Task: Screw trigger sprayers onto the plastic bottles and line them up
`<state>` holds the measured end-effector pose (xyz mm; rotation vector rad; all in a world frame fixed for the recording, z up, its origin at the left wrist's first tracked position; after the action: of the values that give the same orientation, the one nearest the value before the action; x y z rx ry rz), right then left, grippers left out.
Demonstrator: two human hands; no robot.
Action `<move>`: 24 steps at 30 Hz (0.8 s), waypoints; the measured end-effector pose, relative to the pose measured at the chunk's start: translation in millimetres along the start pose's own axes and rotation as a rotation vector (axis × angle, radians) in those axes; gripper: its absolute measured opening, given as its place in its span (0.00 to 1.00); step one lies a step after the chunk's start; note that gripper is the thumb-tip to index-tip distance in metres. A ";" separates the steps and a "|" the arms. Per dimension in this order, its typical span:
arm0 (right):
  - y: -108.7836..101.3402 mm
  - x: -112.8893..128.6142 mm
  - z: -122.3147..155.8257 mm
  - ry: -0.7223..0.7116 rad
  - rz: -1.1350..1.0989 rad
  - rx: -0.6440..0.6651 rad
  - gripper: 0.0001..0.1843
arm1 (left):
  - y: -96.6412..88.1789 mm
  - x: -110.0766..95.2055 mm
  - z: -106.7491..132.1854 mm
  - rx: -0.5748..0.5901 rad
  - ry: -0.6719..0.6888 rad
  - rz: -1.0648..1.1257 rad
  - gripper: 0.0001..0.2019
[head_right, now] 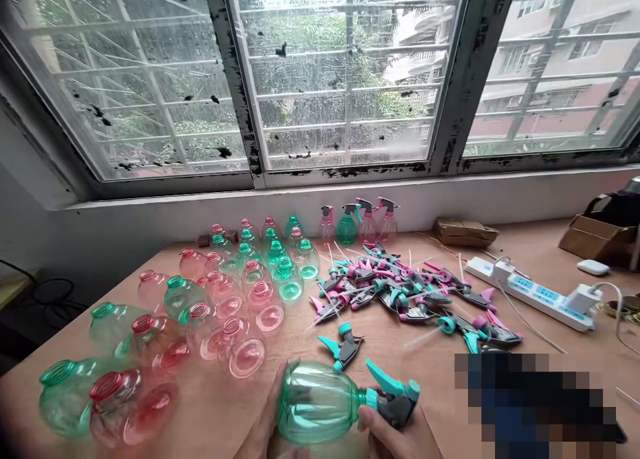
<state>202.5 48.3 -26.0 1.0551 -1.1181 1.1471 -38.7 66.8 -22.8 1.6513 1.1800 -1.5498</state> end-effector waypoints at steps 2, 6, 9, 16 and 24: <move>0.6 3.6 -0.1 -0.023 -0.017 0.067 0.23 | 5.5 -5.4 2.2 -0.008 -0.001 0.053 0.50; 1.0 8.8 1.0 -0.059 -0.058 0.115 0.24 | 12.6 -9.0 3.5 -0.015 -0.091 0.231 0.57; 0.5 8.3 0.6 -0.076 -0.076 0.094 0.24 | 12.4 -13.1 -0.5 -0.068 -0.161 0.325 0.52; -5.6 1.0 -4.3 -0.077 -0.102 0.090 0.21 | 19.8 -26.4 -2.9 -0.047 -0.119 0.315 0.51; -5.3 -1.7 -2.9 -0.110 -0.067 0.169 0.20 | 13.7 -20.6 -3.7 -0.110 -0.136 0.205 0.45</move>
<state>208.0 50.4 -28.4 1.2907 -1.0768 1.1568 -23.5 59.6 -4.3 1.5183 0.9745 -1.4189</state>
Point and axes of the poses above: each hand's wrist, its own z-axis away from the middle knuckle, its own y-axis out of the palm, x = y × z, the point moved 4 cm from there along -z, towards the middle knuckle, and after that the axes turned 8 degrees about z, right-handed, at the moved point
